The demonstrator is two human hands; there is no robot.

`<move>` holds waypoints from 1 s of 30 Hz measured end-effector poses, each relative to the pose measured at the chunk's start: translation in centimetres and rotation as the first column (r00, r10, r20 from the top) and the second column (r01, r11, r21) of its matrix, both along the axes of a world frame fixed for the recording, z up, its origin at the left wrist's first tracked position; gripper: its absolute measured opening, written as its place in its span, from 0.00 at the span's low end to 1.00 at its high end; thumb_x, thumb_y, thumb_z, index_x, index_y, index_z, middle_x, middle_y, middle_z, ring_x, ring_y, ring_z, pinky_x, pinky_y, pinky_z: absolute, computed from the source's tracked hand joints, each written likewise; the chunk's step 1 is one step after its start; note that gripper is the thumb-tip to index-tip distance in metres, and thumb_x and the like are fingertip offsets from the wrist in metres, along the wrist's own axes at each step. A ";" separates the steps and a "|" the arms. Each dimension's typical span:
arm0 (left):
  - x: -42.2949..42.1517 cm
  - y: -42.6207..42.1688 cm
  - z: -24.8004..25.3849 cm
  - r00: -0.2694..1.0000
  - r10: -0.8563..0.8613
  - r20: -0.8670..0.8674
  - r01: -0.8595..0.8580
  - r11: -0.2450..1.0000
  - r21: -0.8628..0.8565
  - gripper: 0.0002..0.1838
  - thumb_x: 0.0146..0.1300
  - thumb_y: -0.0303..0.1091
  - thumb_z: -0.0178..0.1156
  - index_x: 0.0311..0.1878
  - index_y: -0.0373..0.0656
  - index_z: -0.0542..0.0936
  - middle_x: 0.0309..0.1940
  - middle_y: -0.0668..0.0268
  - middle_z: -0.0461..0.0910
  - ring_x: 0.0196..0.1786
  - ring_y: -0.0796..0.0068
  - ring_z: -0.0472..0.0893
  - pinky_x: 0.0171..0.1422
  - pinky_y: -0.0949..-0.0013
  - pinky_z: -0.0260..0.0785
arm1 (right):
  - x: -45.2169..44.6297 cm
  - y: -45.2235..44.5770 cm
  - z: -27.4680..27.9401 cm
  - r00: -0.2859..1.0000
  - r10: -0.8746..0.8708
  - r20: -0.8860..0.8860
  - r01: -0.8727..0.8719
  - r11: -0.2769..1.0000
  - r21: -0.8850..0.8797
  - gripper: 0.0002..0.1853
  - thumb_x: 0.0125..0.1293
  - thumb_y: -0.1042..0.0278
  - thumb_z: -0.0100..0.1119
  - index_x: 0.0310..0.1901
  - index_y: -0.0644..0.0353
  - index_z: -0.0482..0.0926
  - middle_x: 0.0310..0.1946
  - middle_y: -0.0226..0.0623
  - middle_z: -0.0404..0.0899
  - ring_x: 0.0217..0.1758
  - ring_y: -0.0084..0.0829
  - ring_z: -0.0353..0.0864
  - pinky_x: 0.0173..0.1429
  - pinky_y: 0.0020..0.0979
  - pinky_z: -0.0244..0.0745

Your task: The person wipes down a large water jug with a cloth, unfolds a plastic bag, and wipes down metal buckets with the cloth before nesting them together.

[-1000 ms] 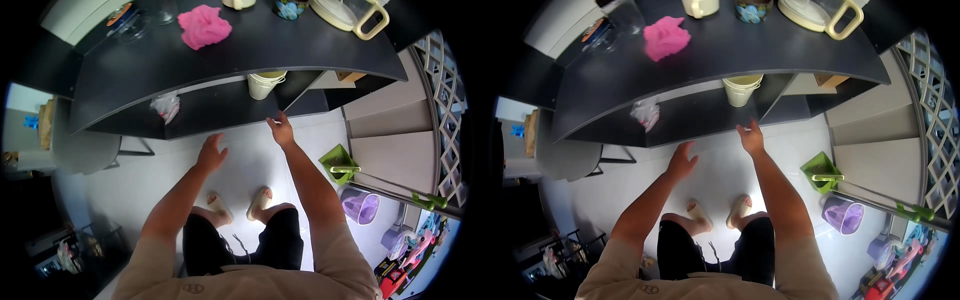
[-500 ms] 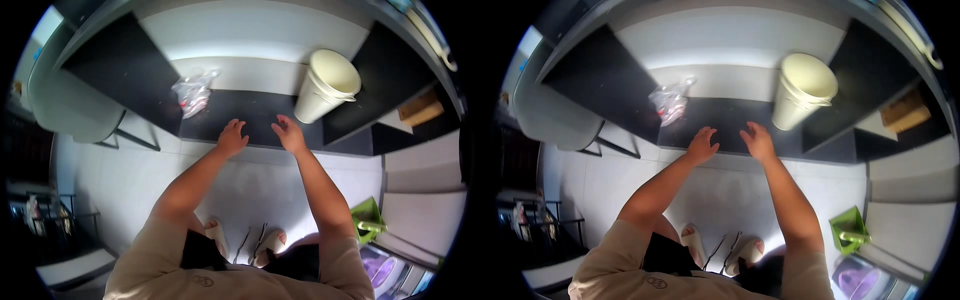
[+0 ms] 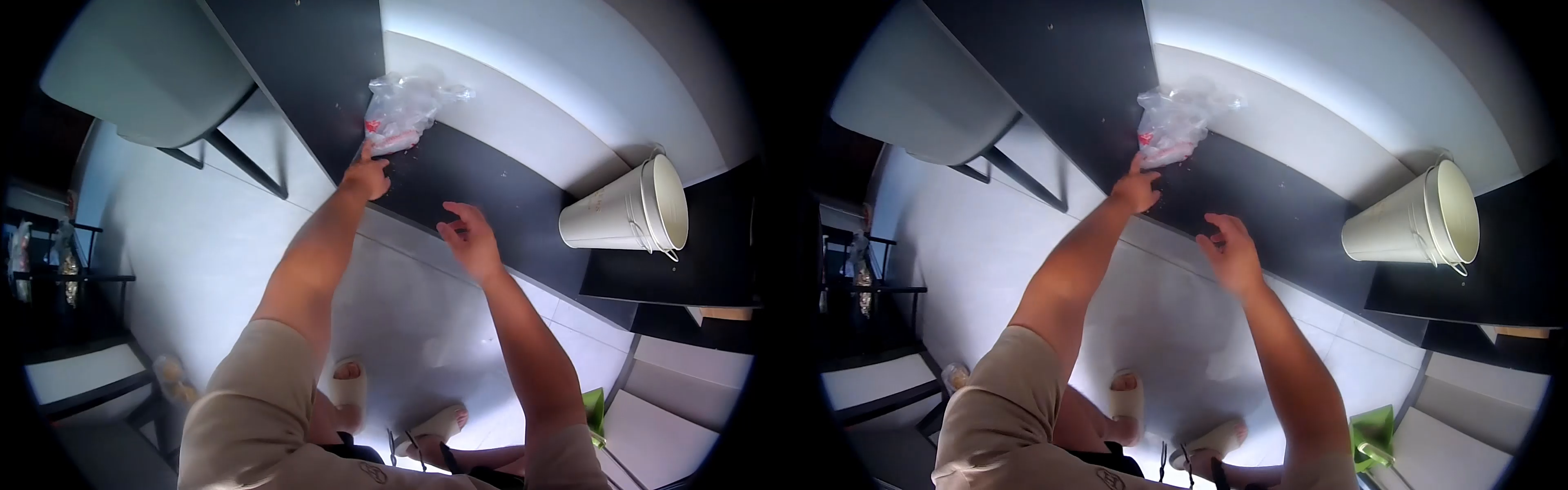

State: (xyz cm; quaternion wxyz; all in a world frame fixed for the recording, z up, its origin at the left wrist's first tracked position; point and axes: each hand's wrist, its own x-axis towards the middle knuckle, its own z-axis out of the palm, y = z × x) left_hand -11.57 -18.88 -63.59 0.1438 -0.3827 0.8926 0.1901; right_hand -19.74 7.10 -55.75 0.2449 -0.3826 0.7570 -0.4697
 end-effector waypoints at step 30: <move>0.1 18.4 14.0 0.664 0.451 -0.596 0.179 0.678 0.713 0.32 0.61 0.38 0.67 0.66 0.37 0.68 0.60 0.58 0.73 0.62 0.59 0.74 0.65 0.58 0.69 | -2.5 24.1 6.9 0.486 -0.330 0.810 0.827 0.473 -0.303 0.15 0.76 0.68 0.50 0.60 0.63 0.74 0.53 0.39 0.80 0.52 0.31 0.82 0.57 0.34 0.78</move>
